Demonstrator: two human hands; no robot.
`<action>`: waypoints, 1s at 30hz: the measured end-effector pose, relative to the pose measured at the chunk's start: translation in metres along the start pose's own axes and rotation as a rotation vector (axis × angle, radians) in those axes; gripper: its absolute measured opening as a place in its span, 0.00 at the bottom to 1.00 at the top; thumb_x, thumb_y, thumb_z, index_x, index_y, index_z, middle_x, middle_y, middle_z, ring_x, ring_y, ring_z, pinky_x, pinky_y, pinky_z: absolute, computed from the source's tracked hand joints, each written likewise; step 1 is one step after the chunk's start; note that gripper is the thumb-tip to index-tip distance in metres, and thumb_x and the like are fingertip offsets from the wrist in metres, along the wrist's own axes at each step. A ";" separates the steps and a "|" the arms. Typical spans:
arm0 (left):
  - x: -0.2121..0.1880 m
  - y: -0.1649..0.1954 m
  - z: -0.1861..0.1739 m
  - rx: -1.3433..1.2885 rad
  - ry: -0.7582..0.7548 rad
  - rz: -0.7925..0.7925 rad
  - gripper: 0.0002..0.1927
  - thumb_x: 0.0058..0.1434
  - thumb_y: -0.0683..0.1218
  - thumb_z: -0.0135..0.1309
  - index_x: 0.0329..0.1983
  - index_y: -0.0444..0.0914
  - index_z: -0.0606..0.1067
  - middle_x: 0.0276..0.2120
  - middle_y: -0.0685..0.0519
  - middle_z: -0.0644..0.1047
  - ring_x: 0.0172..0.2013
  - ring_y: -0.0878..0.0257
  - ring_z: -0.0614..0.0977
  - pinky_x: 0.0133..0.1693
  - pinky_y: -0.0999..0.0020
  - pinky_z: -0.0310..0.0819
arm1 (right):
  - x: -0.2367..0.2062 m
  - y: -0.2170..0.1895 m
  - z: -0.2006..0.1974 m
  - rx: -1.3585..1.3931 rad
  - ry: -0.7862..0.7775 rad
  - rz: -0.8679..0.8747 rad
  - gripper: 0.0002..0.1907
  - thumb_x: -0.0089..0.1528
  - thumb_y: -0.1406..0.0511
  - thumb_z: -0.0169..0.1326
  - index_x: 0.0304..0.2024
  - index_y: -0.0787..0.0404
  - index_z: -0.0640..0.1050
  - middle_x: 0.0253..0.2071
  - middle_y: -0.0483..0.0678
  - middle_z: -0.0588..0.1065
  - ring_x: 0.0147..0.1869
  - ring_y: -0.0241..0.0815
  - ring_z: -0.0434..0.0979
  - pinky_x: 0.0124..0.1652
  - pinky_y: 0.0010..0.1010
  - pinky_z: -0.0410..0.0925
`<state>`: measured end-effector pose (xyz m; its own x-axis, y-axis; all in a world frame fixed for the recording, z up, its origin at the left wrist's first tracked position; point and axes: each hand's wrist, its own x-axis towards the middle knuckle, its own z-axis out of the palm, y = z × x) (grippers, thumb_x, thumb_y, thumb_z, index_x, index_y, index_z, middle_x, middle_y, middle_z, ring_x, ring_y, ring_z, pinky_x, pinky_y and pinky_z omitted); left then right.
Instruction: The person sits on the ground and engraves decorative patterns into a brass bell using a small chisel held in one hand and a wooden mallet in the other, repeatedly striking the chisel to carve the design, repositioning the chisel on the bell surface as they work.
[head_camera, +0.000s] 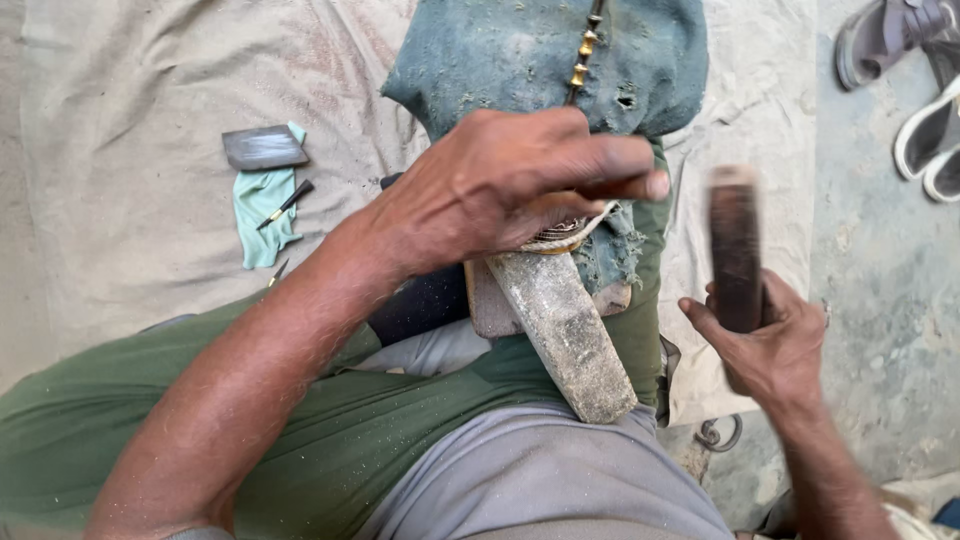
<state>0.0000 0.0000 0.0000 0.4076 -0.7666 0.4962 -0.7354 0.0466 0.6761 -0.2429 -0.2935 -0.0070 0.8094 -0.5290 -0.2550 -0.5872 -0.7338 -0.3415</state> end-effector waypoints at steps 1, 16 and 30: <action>-0.009 -0.002 0.000 -0.030 0.077 -0.006 0.19 0.69 0.46 0.63 0.62 0.46 0.74 0.36 0.53 0.77 0.37 0.61 0.83 0.40 0.66 0.81 | -0.002 0.008 0.010 0.092 -0.028 0.095 0.19 0.57 0.64 0.70 0.46 0.66 0.80 0.36 0.53 0.81 0.35 0.44 0.82 0.37 0.31 0.75; -0.023 0.023 0.031 -0.061 0.160 -0.311 0.23 0.69 0.44 0.65 0.63 0.43 0.69 0.44 0.53 0.79 0.42 0.62 0.84 0.44 0.68 0.81 | 0.007 -0.002 -0.029 0.523 -0.133 -0.272 0.21 0.62 0.69 0.63 0.52 0.67 0.68 0.36 0.51 0.75 0.39 0.39 0.82 0.39 0.33 0.80; -0.032 0.032 0.040 0.109 0.226 -0.320 0.20 0.73 0.44 0.64 0.63 0.46 0.70 0.35 0.53 0.74 0.35 0.61 0.81 0.38 0.66 0.79 | 0.065 0.075 -0.012 -0.315 -0.192 -0.235 0.12 0.69 0.65 0.56 0.47 0.66 0.70 0.35 0.51 0.75 0.37 0.38 0.80 0.38 0.28 0.77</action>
<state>-0.0582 0.0008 -0.0160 0.7248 -0.5709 0.3857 -0.6004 -0.2488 0.7600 -0.2344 -0.3882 -0.0383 0.8877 -0.2649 -0.3767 -0.3323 -0.9348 -0.1257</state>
